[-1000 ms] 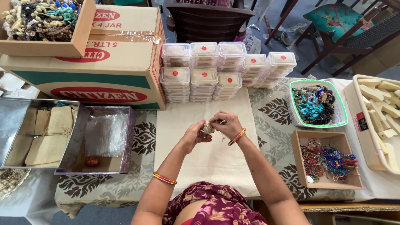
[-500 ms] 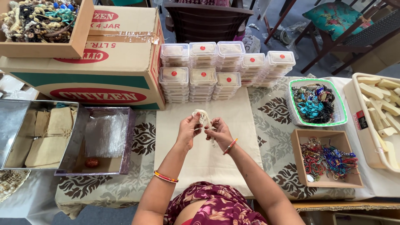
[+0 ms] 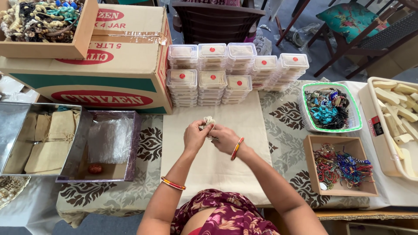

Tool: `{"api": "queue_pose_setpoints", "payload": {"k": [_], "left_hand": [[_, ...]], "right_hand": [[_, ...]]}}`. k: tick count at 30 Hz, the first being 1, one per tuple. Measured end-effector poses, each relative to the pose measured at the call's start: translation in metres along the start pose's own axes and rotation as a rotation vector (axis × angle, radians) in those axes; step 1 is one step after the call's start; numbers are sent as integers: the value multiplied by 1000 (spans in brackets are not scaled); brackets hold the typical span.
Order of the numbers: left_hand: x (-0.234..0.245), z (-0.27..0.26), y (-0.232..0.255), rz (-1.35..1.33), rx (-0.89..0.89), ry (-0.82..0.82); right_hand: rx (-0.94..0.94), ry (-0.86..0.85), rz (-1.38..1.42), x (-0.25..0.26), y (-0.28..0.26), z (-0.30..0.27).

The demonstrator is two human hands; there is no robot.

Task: The person sits at a table and packages jewelry by placing items into small plastic bags and then into cloth pouches. They seal the pouches and place them into small plastic containers, stacking the finished containers on the table.

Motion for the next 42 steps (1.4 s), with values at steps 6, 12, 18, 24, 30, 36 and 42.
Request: {"api": "queue_pose_setpoints", "payload": {"k": [6, 12, 18, 24, 30, 36, 42], "left_hand": [[-27, 26, -78, -256, 65, -333], [-16, 7, -29, -489, 307, -449], [-25, 9, -43, -370, 124, -519], [-24, 12, -38, -468, 139, -469], [-21, 14, -38, -467, 110, -371], [-14, 7, -19, -463, 52, -216], [-23, 10, -37, -606, 82, -343]], "right_hand": [[-259, -115, 394, 18, 31, 15], [-343, 61, 514, 22, 36, 17], [-424, 63, 578, 9, 65, 7], [-627, 0, 1457, -10, 79, -12], [-602, 107, 1578, -26, 60, -21], [-582, 213, 1507, -41, 67, -24], [-643, 190, 1584, -34, 61, -22]]}}
Point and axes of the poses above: each hand's wrist, its own z-axis towards the middle knuckle, its own x-axis out of the back of the hand, y = z × x, the point moved 1 cm from there along z, towards the middle knuckle, and after that the axes turned 2 degrees about -x, right-handed, at the moved point
